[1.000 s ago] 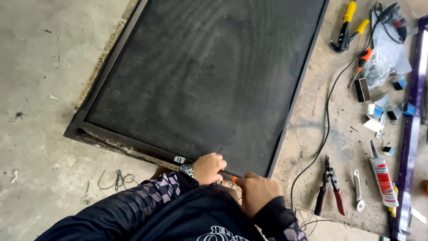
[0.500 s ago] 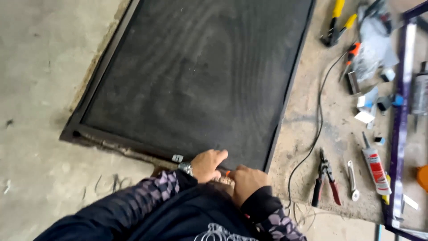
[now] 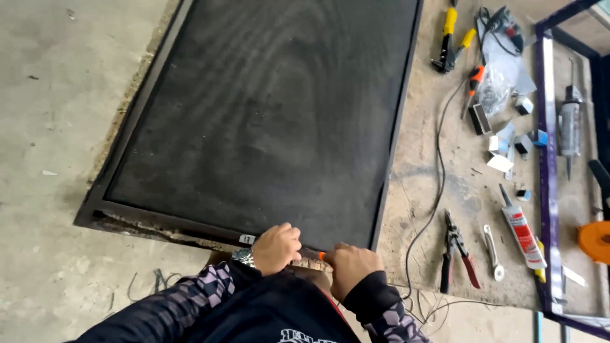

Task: Installing mesh screen into a metal frame using a hand tool

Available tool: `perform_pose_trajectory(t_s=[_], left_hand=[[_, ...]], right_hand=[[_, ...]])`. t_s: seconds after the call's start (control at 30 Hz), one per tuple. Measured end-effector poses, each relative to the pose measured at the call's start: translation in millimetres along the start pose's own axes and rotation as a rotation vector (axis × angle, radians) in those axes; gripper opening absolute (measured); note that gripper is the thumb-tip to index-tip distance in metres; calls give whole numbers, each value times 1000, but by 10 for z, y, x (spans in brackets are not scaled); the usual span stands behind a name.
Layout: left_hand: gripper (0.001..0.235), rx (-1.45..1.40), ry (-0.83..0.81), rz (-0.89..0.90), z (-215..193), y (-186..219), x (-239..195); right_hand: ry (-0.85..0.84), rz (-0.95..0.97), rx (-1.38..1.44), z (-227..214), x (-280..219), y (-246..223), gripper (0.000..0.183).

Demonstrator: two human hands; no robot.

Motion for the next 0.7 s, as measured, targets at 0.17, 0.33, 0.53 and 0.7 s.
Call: perform_pose_trajectory(t_s=[0.17, 0.33, 0.53, 0.7], left_hand=[[29, 125, 17, 30, -125, 39, -49], [21, 32, 8, 9, -45, -49, -178], [29, 99, 217, 35, 77, -68, -250], [24, 44, 173, 51, -70, -39, -237]], right_hand=[[12, 44, 45, 22, 29, 26, 36], [15, 51, 76, -244, -162, -51, 48], [-16, 3, 45, -94, 24, -92, 42], [5, -34, 40, -111, 23, -129, 29]])
Point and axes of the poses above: each hand's wrist, its own x-axis towards the middle knuckle, its own z-axis out of the palm, y = z × x, the point moved 3 cm from there along x, towards the middle knuckle, and after that the axes turned 13 degrees about -z, right-handed, at the moved point
